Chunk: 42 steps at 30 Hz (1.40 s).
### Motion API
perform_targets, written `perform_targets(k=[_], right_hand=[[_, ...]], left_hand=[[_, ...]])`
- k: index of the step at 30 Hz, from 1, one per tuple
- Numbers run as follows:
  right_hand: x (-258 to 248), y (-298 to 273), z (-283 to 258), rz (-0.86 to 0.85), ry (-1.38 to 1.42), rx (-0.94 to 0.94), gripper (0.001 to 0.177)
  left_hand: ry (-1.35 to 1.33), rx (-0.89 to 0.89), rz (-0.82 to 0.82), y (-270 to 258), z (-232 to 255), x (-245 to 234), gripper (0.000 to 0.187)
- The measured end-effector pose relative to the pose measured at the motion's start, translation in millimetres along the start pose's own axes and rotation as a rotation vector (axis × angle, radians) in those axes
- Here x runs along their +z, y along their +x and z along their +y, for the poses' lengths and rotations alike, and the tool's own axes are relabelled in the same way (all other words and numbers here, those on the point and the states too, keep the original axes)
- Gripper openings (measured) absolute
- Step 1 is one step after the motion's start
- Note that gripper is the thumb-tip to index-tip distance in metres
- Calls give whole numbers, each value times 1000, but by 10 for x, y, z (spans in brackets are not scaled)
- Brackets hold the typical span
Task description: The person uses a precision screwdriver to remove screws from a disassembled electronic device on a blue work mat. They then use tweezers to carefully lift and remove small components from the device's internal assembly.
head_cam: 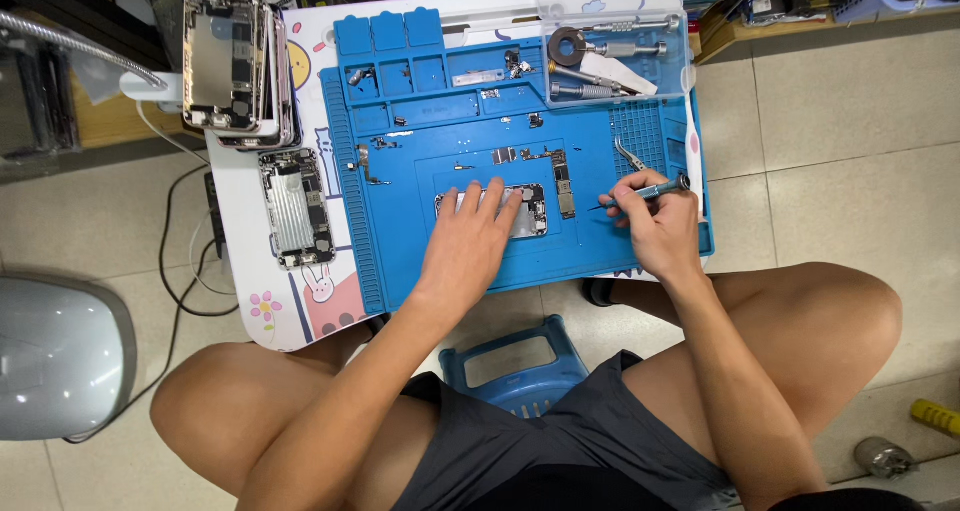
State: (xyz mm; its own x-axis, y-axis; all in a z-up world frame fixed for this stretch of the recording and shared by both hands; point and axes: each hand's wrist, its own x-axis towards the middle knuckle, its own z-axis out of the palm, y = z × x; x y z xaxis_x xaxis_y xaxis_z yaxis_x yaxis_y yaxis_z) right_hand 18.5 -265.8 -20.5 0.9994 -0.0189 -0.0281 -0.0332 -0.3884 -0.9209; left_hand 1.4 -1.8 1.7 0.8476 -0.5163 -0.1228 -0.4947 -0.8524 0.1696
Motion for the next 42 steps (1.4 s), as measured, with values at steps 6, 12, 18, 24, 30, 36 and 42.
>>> perform_targets(k=[6,12,18,24,30,36,42], right_hand=[[18,-8,-187,31,-19,-43,26],[-66,-13,-239,-33,-359,-287,3],[37,-111,-367,-151,-575,-353,13],[83,-129,-250,-168,-707,-345,16],[125,-148,-233,-181,-790,-320,13],[167,-129,-276,-197,-892,-257,12],[239,-97,-376,-229,-876,-164,14]], left_hand=[[17,-1,26,27,-49,122,53],[13,-4,42,37,-33,97,54],[-9,-2,72,13,-38,111,48],[-43,-6,55,12,-31,33,50],[-20,4,107,11,-48,123,52],[-60,2,108,22,-87,118,58],[-74,-35,180,49,-73,39,52]])
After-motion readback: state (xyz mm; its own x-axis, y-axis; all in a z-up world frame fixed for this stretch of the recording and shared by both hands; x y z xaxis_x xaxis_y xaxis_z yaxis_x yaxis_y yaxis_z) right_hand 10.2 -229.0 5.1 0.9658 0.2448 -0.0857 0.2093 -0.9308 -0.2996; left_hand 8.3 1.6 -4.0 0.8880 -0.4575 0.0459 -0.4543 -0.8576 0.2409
